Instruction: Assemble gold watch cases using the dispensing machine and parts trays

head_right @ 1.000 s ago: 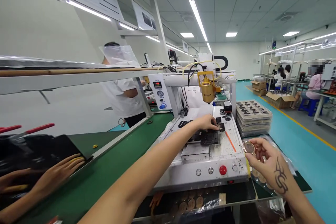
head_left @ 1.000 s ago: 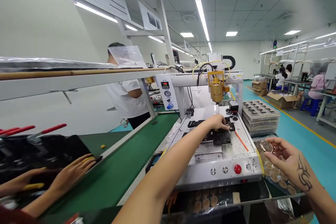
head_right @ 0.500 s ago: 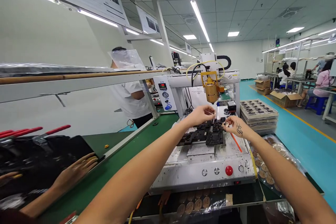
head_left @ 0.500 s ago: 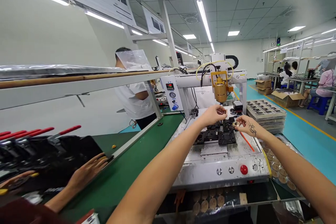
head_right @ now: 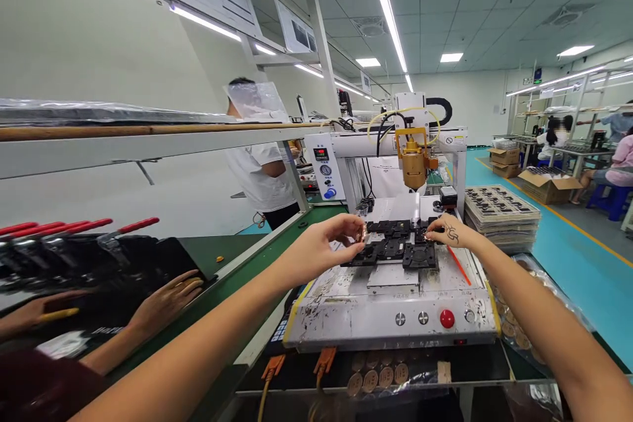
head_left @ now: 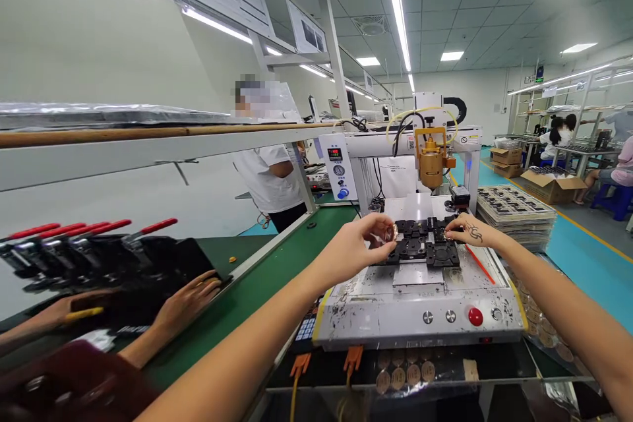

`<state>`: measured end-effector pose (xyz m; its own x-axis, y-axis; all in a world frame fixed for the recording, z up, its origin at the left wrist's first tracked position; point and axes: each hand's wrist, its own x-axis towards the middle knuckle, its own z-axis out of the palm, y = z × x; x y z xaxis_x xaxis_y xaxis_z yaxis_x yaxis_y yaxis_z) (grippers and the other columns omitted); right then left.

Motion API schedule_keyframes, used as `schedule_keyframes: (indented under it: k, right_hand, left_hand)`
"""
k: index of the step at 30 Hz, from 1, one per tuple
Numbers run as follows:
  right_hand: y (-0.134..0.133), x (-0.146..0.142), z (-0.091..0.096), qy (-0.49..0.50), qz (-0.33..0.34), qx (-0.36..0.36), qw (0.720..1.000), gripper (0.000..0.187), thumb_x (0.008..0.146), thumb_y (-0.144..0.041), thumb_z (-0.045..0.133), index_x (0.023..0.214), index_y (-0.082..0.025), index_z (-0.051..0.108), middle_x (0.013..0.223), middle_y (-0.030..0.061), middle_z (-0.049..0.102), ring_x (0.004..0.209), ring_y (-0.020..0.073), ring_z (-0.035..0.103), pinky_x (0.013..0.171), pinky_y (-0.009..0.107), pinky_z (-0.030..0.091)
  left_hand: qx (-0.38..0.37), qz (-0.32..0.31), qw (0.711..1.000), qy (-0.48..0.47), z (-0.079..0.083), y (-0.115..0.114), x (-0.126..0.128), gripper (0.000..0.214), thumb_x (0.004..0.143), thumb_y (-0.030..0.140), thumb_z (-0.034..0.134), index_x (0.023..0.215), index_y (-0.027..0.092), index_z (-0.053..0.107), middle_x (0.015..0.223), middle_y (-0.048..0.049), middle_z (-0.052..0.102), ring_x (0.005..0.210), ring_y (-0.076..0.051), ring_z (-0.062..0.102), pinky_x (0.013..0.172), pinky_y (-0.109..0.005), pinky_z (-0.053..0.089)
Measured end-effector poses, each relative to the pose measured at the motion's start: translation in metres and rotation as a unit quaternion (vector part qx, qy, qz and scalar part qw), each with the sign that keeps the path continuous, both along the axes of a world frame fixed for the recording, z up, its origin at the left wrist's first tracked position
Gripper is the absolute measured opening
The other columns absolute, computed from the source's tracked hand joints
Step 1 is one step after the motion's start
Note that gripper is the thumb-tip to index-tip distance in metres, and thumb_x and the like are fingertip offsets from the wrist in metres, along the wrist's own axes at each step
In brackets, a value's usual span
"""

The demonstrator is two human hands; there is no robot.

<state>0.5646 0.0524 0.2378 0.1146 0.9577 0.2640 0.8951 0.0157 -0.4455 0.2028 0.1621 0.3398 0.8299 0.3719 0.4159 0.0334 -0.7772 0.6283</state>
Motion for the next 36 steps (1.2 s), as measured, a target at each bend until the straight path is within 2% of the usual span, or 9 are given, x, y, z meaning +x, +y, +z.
schedule_keyframes:
  k: [7,10,13,17,20,24,27,31,36]
  right_hand:
    - [0.001,-0.010,0.001,-0.026,-0.048,0.056,0.997,0.027,0.102,-0.044,0.074,0.108,-0.018,0.074,0.111,0.0061,0.074,0.105,0.0246,0.070,0.100,0.048,0.056]
    - [-0.024,-0.027,-0.001,-0.012,-0.103,0.125,0.987,0.028,0.106,-0.045,0.064,0.112,-0.019,0.075,0.107,0.0089,0.072,0.104,0.0262,0.067,0.100,0.045,0.053]
    - [-0.082,-0.057,-0.020,0.002,-0.184,0.206,0.961,0.035,0.111,-0.044,0.049,0.120,-0.019,0.071,0.109,0.0118,0.068,0.099,0.0262,0.065,0.093,0.042,0.052]
    - [-0.170,-0.099,-0.064,0.007,-0.256,0.248,0.934,0.035,0.103,-0.056,0.065,0.110,-0.022,0.067,0.098,0.0065,0.064,0.086,0.0249,0.060,0.081,0.040,0.051]
    - [-0.201,-0.112,-0.091,-0.005,-0.290,0.257,0.922,0.042,0.096,-0.064,0.072,0.099,-0.023,0.065,0.095,0.0061,0.061,0.090,0.0280,0.058,0.084,0.043,0.048]
    - [-0.198,-0.130,-0.110,-0.020,-0.318,0.294,0.901,0.037,0.099,-0.058,0.072,0.098,-0.023,0.060,0.099,0.0077,0.059,0.098,0.0312,0.057,0.091,0.048,0.047]
    - [-0.187,-0.168,-0.124,-0.021,-0.250,0.288,0.924,0.020,0.107,-0.042,0.065,0.099,-0.024,0.061,0.094,0.0068,0.063,0.090,0.0274,0.062,0.084,0.043,0.052]
    - [-0.163,-0.223,-0.155,-0.012,-0.082,0.183,0.980,0.015,0.111,-0.028,0.055,0.106,-0.025,0.070,0.098,0.0066,0.073,0.088,0.0237,0.071,0.080,0.036,0.060]
    - [-0.138,-0.232,-0.182,-0.027,-0.033,0.126,0.991,0.016,0.110,-0.025,0.060,0.118,-0.022,0.073,0.108,0.0116,0.073,0.099,0.0290,0.071,0.086,0.042,0.061]
  left_hand:
    - [-0.001,0.025,0.999,-0.045,-0.014,-0.028,-0.029,0.025,0.089,0.032,0.069,0.112,0.021,0.068,0.094,-0.0016,0.072,0.082,-0.017,0.066,0.080,-0.034,0.059]
    - [-0.011,0.023,0.997,-0.074,-0.032,-0.045,-0.033,0.025,0.089,0.029,0.068,0.112,0.020,0.068,0.095,-0.0028,0.072,0.083,-0.017,0.067,0.082,-0.035,0.059]
    - [-0.007,0.034,0.996,-0.081,-0.063,-0.061,-0.052,0.025,0.088,0.027,0.070,0.113,0.022,0.068,0.096,-0.0032,0.072,0.085,-0.019,0.068,0.082,-0.035,0.058]
    - [-0.045,0.027,0.998,-0.033,-0.119,-0.079,-0.078,0.028,0.087,0.026,0.073,0.114,0.024,0.068,0.098,-0.0024,0.074,0.083,-0.019,0.069,0.077,-0.033,0.059]
    - [-0.108,-0.043,0.991,0.063,-0.165,-0.090,-0.074,0.031,0.083,0.022,0.076,0.112,0.024,0.068,0.100,-0.0019,0.077,0.086,-0.020,0.072,0.081,-0.033,0.060]
    - [-0.106,-0.101,0.980,0.133,-0.223,-0.092,-0.047,0.034,0.078,0.019,0.082,0.110,0.022,0.069,0.139,-0.0132,0.075,0.130,-0.033,0.069,0.111,-0.045,0.054]
    - [-0.104,-0.109,0.979,0.141,-0.251,-0.090,-0.036,0.035,0.076,0.015,0.083,0.108,0.021,0.070,0.158,-0.0176,0.063,0.151,-0.038,0.054,0.126,-0.052,0.041]
    - [-0.109,-0.133,0.975,0.140,-0.263,-0.095,-0.042,0.038,0.075,0.017,0.083,0.111,0.020,0.072,0.165,-0.0161,0.057,0.160,-0.036,0.044,0.135,-0.053,0.028]
    - [-0.157,-0.135,0.971,0.120,-0.258,-0.098,-0.047,0.038,0.078,0.017,0.081,0.115,0.021,0.073,0.161,-0.0155,0.060,0.159,-0.034,0.045,0.136,-0.051,0.027]
